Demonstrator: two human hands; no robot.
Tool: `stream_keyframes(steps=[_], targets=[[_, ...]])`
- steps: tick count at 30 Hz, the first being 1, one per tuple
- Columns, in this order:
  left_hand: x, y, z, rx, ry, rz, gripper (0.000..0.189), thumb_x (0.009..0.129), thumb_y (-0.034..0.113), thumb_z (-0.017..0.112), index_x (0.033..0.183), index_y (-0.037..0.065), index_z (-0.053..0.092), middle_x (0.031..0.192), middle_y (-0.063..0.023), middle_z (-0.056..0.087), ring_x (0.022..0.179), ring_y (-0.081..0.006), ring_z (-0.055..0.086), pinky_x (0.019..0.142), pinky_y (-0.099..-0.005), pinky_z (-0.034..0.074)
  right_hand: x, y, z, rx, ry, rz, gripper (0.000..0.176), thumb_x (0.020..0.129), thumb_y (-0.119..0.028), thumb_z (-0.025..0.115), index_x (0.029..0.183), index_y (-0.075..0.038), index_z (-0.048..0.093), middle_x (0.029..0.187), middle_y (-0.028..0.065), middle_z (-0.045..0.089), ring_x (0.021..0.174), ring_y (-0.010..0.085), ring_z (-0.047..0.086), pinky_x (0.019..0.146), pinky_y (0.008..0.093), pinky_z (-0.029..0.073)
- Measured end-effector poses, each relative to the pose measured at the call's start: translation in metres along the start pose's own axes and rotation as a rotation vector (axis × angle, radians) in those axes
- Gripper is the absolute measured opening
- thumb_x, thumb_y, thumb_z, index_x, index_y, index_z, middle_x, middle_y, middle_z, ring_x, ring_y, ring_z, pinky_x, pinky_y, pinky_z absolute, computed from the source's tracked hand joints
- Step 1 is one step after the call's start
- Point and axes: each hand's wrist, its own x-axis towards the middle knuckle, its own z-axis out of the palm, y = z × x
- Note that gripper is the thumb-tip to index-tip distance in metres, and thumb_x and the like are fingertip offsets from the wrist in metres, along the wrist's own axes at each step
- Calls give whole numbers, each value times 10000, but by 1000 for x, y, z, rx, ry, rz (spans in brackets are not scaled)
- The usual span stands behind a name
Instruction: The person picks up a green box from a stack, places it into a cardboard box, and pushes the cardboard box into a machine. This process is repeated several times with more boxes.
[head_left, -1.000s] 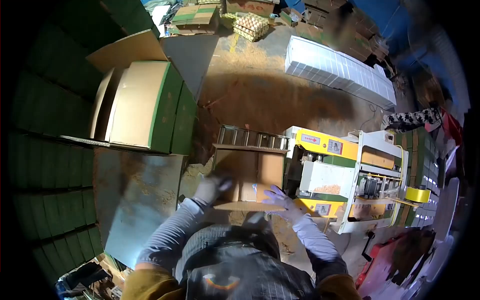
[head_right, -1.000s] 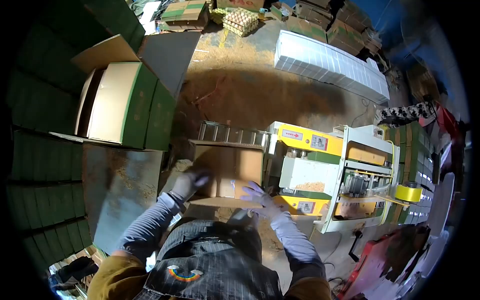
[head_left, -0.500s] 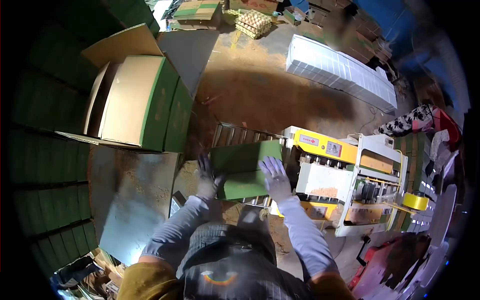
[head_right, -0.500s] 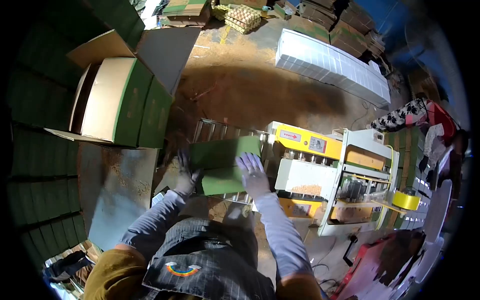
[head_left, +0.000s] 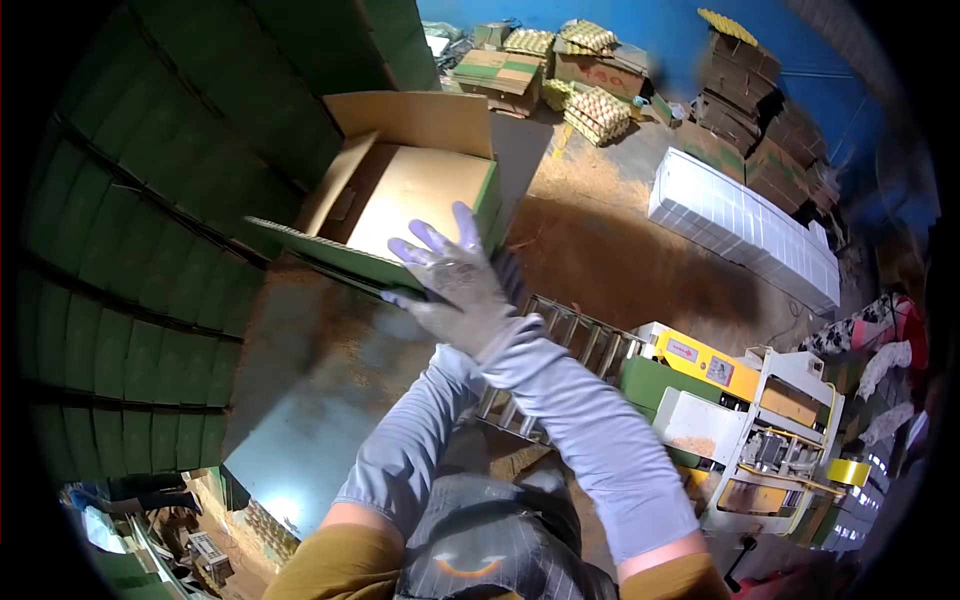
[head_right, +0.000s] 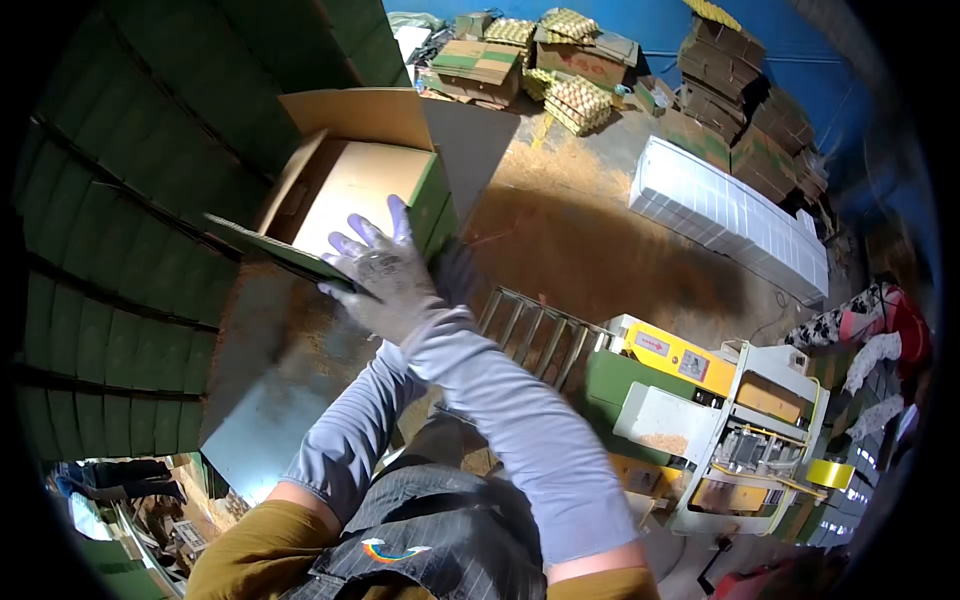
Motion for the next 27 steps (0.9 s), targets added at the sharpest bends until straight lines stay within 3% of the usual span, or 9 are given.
stream_keyframes(steps=[9, 11, 13, 15, 17, 19, 21, 23, 27], targets=[[-23, -13, -63, -625, -281, -434, 693, 956, 554, 367, 1404, 24, 363, 1372, -86, 477, 1211, -179, 479, 1059, -331, 352, -234, 24, -153, 272, -426, 554, 348, 905, -268, 537, 1224, -145, 601, 1287, 63, 569, 1342, 235, 371, 1164, 517, 73], [-38, -49, -61, -42, 89, -654, 653, 968, 557, 324, 1315, 30, 494, 1246, -140, 578, 1143, -219, 548, 1007, -349, 402, -301, 35, -142, -8, -584, 218, 345, 949, -218, 455, 1273, -148, 551, 1360, 52, 512, 1363, 220, 340, 1175, 506, 6], [-55, -150, -145, 684, -104, -302, 490, 983, 435, 414, 1197, 26, 576, 1151, -124, 628, 1057, -209, 593, 885, -343, 481, -365, 37, -92, 86, -697, 280, 486, 856, -157, 548, 1335, -198, 475, 1421, 90, 407, 1382, 244, 292, 1165, 512, 64], [-92, -124, -112, 1161, 200, 71, 300, 973, 271, 484, 1075, 23, 619, 1055, -132, 660, 936, -230, 641, 745, -336, 522, -417, 33, -49, 110, -789, 303, 694, 764, -97, 641, 1396, -247, 399, 1483, 128, 301, 1401, 268, 245, 1156, 518, 123], [-108, -95, -69, 1037, -45, -352, 224, 921, 249, 555, 1071, 109, 645, 1016, -132, 646, 909, -273, 635, 746, -318, 529, -428, 19, -39, 260, -790, 449, 822, 695, -77, 703, 1426, -252, 370, 1514, 147, 251, 1415, 275, 208, 1156, 505, 148], [-108, -96, -70, 1663, -869, -46, 275, 852, 280, 647, 1105, 172, 653, 1066, -60, 617, 970, -212, 588, 846, -341, 478, -422, 6, -34, 462, -447, 788, 852, 657, -95, 730, 1427, -181, 374, 1510, 153, 261, 1420, 275, 191, 1165, 448, 137], [-83, -108, -64, 1818, -976, 137, 376, 850, 319, 616, 1216, 237, 585, 1205, -52, 568, 1078, -241, 550, 964, -417, 412, -380, 11, -35, 452, 73, 1227, 972, 621, -79, 755, 1460, -54, 264, 1518, 170, 226, 1419, 291, 186, 1164, 357, 141], [-40, -77, -24, 1615, -689, 644, 514, 775, 218, 692, 1262, 168, 538, 1264, -76, 538, 1201, -258, 483, 1027, -430, 361, -381, 43, -3, 625, 473, 1502, 1050, 599, -211, 834, 1453, -49, 245, 1458, 250, 292, 1405, 326, 208, 1138, 364, 235], [-41, -93, -49, 1478, -173, 423, 535, 776, 199, 704, 1273, 98, 532, 1327, -155, 477, 1269, -362, 402, 1080, -506, 288, -351, 51, 0, -55, 288, 1411, 996, 665, -180, 772, 1474, -85, 198, 1468, 232, 285, 1398, 340, 226, 1140, 389, 232]])
